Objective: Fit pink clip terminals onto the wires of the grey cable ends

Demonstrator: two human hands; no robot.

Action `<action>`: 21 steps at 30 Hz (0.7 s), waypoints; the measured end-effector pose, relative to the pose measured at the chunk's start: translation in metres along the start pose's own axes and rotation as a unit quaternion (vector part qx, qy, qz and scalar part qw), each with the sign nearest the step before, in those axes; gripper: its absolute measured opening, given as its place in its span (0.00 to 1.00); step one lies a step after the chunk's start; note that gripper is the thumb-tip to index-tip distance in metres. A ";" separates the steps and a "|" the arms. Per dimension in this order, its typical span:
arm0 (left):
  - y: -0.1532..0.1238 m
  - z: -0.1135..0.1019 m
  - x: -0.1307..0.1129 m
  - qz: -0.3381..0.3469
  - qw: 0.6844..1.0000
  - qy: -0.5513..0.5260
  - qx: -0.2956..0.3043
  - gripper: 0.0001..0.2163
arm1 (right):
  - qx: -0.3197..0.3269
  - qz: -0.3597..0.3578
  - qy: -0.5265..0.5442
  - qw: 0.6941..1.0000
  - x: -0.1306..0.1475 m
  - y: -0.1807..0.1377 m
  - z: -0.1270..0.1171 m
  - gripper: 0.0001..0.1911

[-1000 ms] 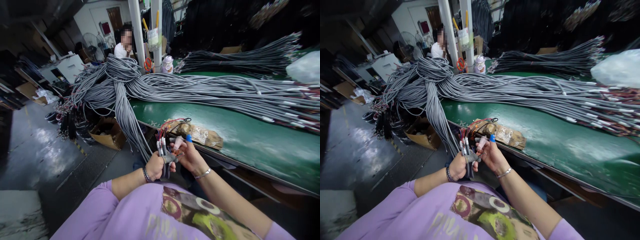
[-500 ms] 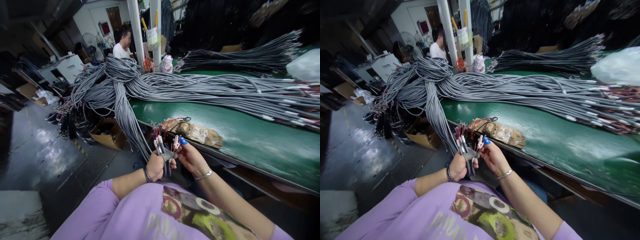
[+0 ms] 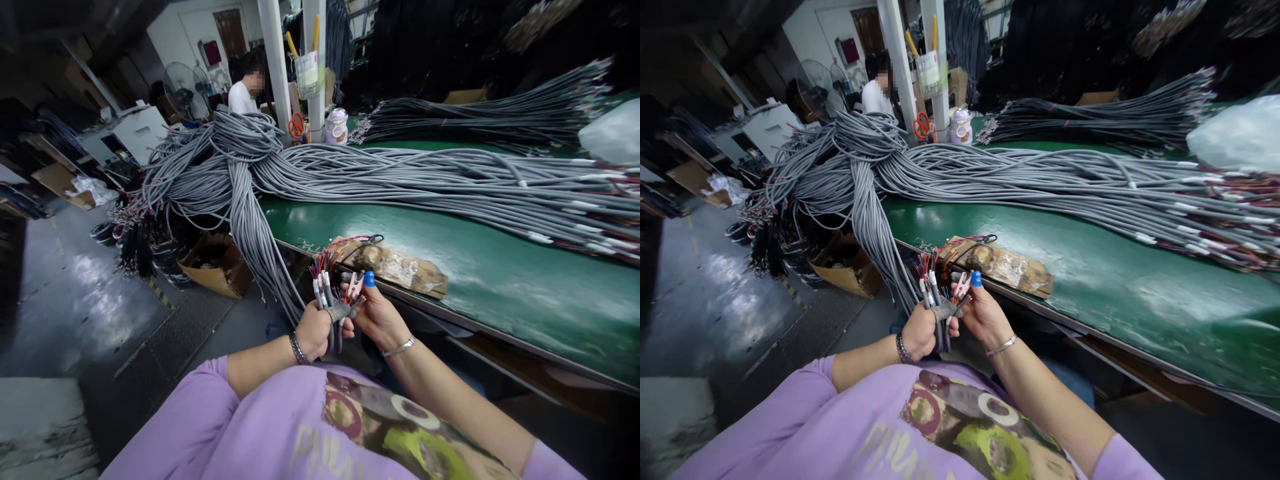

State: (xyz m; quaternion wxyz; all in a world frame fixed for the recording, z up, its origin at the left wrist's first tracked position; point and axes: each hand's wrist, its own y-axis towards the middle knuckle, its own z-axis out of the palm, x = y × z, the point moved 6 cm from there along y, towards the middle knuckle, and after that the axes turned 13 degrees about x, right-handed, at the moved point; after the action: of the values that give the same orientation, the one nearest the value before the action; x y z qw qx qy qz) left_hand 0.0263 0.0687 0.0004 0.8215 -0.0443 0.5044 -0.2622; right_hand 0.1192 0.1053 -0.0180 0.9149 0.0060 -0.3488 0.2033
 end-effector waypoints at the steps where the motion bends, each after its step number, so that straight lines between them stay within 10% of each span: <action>1: 0.000 -0.001 0.002 -0.004 1.000 0.004 -0.002 0.20 | -0.014 -0.010 0.006 1.000 0.001 0.000 -0.002 0.23; 13: -0.013 -0.011 0.004 0.023 0.999 0.033 0.001 0.21 | 0.080 0.017 -0.073 0.994 0.002 -0.025 0.006 0.30; 21: -0.013 -0.013 0.009 0.029 0.996 0.085 0.021 0.22 | 0.041 -0.057 -0.273 0.960 0.012 -0.050 0.025 0.14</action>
State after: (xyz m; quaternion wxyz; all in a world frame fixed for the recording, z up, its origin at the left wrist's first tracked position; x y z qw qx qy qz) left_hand 0.0134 0.0561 -0.0087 0.7835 0.0098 0.5682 -0.2512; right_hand 0.1306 0.0597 0.0149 0.7940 0.1183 -0.5757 0.1556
